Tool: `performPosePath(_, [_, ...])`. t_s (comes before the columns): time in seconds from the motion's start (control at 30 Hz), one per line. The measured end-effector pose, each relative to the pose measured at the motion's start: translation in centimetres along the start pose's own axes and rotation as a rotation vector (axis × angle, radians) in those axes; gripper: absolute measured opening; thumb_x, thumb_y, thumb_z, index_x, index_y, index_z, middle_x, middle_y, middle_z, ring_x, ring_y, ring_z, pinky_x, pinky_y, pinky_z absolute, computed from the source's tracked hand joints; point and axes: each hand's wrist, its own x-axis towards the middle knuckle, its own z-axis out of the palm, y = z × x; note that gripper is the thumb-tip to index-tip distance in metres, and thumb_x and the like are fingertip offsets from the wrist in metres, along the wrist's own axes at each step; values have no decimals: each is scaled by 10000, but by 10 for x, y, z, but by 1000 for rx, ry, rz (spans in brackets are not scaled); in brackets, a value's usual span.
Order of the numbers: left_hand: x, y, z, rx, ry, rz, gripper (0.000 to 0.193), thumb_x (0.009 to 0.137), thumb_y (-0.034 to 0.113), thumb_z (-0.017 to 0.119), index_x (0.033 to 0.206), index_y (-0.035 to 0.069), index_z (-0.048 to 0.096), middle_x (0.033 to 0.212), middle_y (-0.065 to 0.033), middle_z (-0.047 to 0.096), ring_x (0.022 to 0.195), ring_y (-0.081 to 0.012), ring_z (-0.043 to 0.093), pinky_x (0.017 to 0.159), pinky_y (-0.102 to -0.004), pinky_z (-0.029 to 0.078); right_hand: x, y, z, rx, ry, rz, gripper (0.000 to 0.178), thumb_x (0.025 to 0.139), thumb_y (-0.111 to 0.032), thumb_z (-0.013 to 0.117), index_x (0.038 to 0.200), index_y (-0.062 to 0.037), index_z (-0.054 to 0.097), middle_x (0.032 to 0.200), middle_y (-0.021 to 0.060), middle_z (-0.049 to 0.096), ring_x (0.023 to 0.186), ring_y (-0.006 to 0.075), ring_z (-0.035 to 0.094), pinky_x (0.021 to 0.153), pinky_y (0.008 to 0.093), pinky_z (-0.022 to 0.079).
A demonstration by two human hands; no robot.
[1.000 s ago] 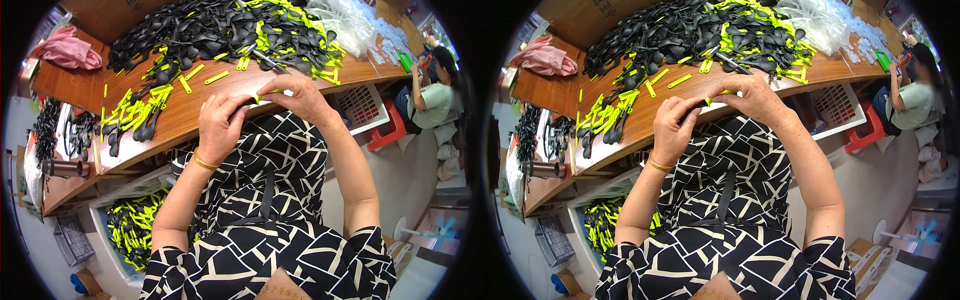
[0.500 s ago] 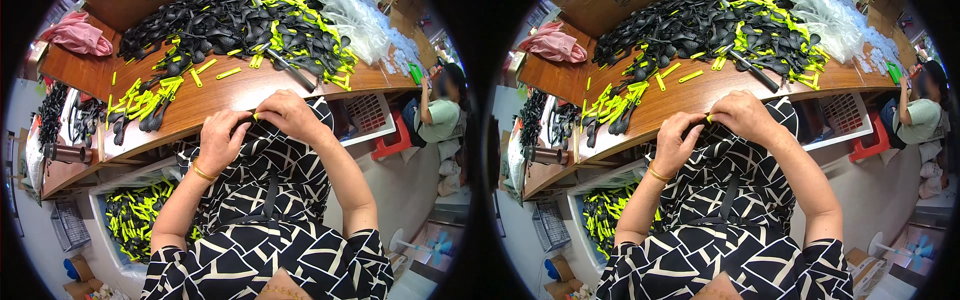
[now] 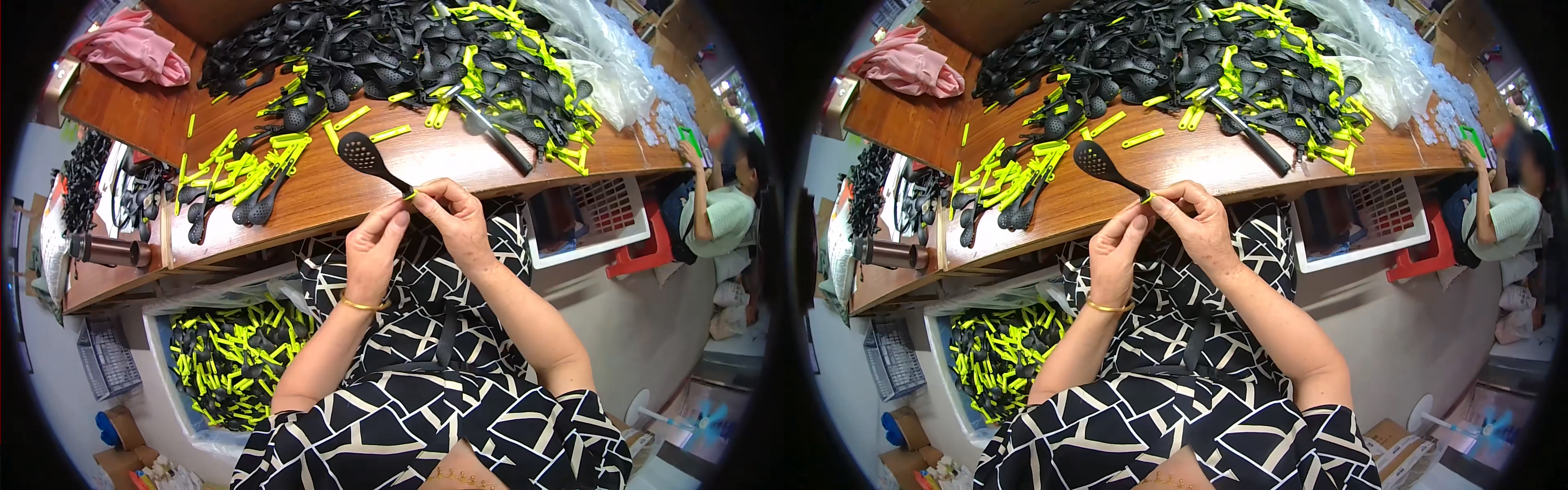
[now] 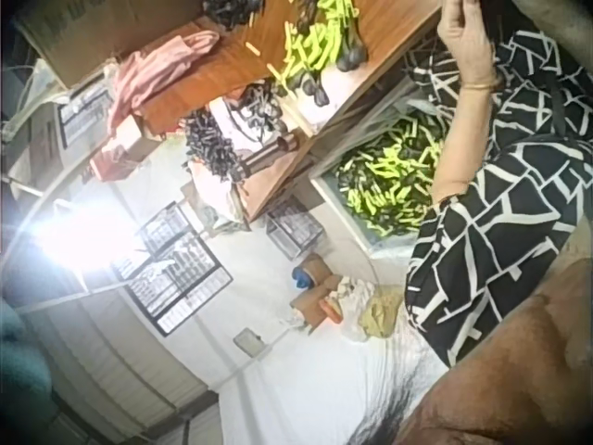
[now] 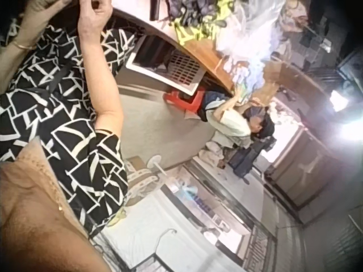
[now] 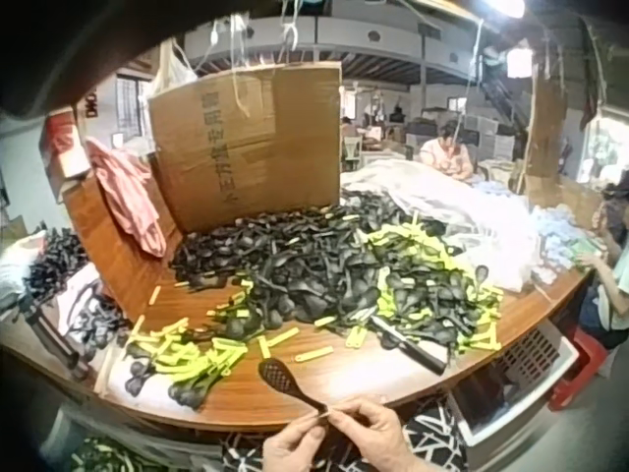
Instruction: The person assembles black and neon green kitchen utensils by hand. They pick up a black slotted spoon head and a neon green handle, insert the handle into the spoon head, and then use a small hammer to tap the connection point to secure it. The person repeats this process for multiple utensils, placing the finished items on the table.
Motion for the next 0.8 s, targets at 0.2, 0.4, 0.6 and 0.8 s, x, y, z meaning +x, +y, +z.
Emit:
performPosePath(0.2, [10,32,-9,250,35,160,202,1048,79,656,1215,-24,701,1191,-97,743,1059,-145,711,962,-307,561,26,-7,3,-118,0,16,142,962,-151,766,997,-15,744,944,24,723,888,113,653,819,298,513])
performPosePath(0.4, [3,43,-24,119,-9,46,362,1037,40,656,1394,-9,614,1258,-86,713,1228,-139,638,1042,-278,505,48,-11,6,-183,-11,-246,88,951,-94,752,994,-17,745,968,67,707,974,185,652,886,321,498])
performPosePath(0.6, [23,32,-17,-153,-9,26,302,1095,100,515,1352,-14,626,1338,-119,671,1215,-218,671,1069,-395,545,43,-11,14,-352,38,-435,71,910,-73,776,973,-55,751,965,75,737,949,242,654,874,355,509])
performPosePath(0.8, [24,37,-86,-768,-600,-661,906,1078,695,238,1521,-70,432,1387,-328,611,1197,-418,692,1040,-585,545,64,-40,-16,-662,-468,-666,139,860,-93,814,982,-85,748,953,52,725,943,265,678,867,370,518])
